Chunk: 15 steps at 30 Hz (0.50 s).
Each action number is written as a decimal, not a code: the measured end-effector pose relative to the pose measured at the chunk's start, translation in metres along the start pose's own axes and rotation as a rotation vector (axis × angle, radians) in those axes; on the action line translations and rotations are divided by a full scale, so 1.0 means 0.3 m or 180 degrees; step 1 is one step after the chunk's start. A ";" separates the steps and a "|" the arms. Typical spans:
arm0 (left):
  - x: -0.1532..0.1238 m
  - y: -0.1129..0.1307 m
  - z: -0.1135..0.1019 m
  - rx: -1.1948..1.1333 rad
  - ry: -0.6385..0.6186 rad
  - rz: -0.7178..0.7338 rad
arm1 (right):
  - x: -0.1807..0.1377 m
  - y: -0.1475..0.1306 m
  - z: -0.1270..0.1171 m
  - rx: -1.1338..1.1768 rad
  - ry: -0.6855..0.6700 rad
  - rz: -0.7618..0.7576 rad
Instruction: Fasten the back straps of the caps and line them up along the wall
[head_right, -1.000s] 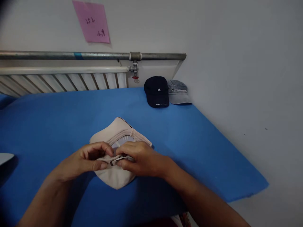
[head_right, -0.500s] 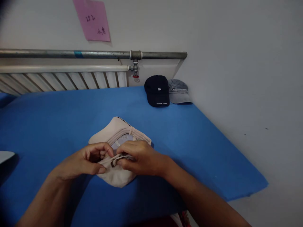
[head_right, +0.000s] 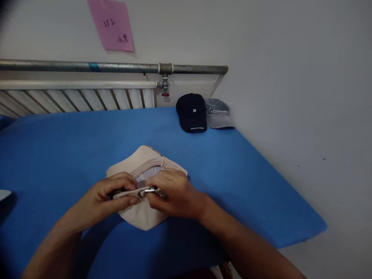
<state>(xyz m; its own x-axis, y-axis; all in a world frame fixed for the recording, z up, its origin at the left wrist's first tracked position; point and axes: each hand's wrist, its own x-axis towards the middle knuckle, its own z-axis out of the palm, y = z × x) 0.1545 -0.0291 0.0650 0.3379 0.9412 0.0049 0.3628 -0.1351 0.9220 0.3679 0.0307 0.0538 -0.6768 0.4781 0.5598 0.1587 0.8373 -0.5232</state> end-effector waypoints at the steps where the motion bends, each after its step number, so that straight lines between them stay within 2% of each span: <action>1: -0.002 0.000 -0.004 0.0034 -0.0037 -0.0019 | 0.001 -0.004 -0.005 0.0069 -0.0024 0.0047; 5: -0.015 -0.006 -0.019 -0.0127 -0.0335 -0.0147 | 0.008 -0.019 -0.030 0.0851 -0.0290 0.0589; 9: -0.023 -0.011 -0.032 -0.0139 -0.0226 -0.0245 | 0.015 -0.020 -0.044 0.1785 -0.0577 0.1372; 11: -0.023 -0.012 -0.037 -0.0121 -0.0302 -0.0174 | 0.019 -0.016 -0.047 0.2172 -0.0830 0.1748; 15: -0.020 -0.017 -0.049 -0.0087 -0.0423 -0.0067 | 0.024 -0.012 -0.051 0.2479 -0.1194 0.2082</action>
<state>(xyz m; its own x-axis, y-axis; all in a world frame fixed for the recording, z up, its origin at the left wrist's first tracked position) 0.1378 -0.0295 0.0658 0.4433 0.8941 -0.0642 0.3479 -0.1056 0.9316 0.3734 0.0352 0.0695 -0.8247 0.5483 -0.1389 0.1582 -0.0121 -0.9873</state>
